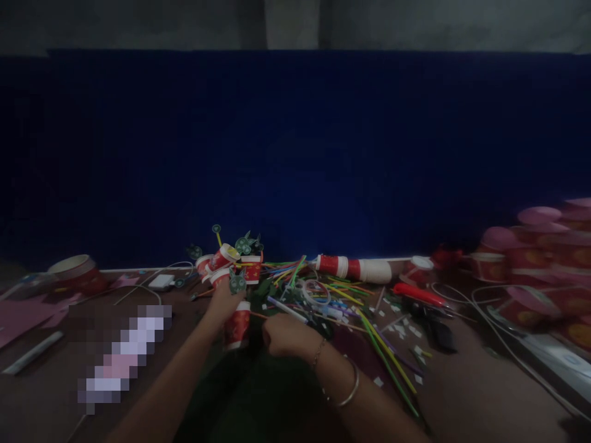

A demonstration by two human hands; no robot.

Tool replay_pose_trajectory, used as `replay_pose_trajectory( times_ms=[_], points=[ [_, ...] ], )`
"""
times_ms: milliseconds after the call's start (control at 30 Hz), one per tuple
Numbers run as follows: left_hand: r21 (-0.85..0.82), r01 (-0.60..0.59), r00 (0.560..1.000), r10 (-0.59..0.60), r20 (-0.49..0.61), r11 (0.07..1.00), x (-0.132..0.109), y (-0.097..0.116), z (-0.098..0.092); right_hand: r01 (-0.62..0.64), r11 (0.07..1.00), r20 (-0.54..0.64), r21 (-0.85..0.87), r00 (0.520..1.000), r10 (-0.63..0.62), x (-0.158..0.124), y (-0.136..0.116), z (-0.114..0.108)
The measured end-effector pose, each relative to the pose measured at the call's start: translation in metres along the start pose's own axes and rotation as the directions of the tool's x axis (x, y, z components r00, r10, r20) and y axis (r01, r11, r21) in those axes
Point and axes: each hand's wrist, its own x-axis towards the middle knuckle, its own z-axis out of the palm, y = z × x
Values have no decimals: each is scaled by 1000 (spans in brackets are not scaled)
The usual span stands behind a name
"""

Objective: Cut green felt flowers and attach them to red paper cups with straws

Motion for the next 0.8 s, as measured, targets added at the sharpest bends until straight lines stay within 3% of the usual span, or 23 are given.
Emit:
replay_pose_trajectory(
  times_ms=[133, 233, 267, 300, 367, 433, 500, 600, 800],
  points=[
    [158, -109, 989, 122, -79, 982, -7, 6, -2, -72, 997, -123, 39, 989, 77, 2, 5, -6],
    [329, -265, 899, 355, -257, 907, -17, 20, -6, -131, 980, -256, 151, 952, 166, 6, 10, -11],
    [340, -330, 866, 426, -263, 881, -20, 25, -7, -139, 968, -308, 210, 930, 200, 7, 13, -12],
    [317, -412, 842, 490, -227, 854, -24, 30, -8, -140, 953, -362, 269, 902, 235, 8, 15, -13],
    [166, -589, 802, 597, 4, 791, -31, 39, -8, -118, 920, -454, 374, 841, 293, 9, 19, -15],
    [-24, -645, 733, 628, 262, 764, -37, 44, -4, -78, 889, -509, 451, 796, 328, 10, 22, -16],
    [-108, -651, 680, 640, 357, 752, -43, 46, 1, -21, 861, -538, 509, 773, 337, 10, 24, -15],
    [-118, -637, 703, 637, 317, 762, -47, 46, 7, 67, 824, -549, 563, 775, 313, 11, 24, -14],
    [-169, -524, 803, 550, 230, 835, -45, 48, 7, 164, 759, -477, 630, 854, 211, 6, 31, -27]
  ],
)
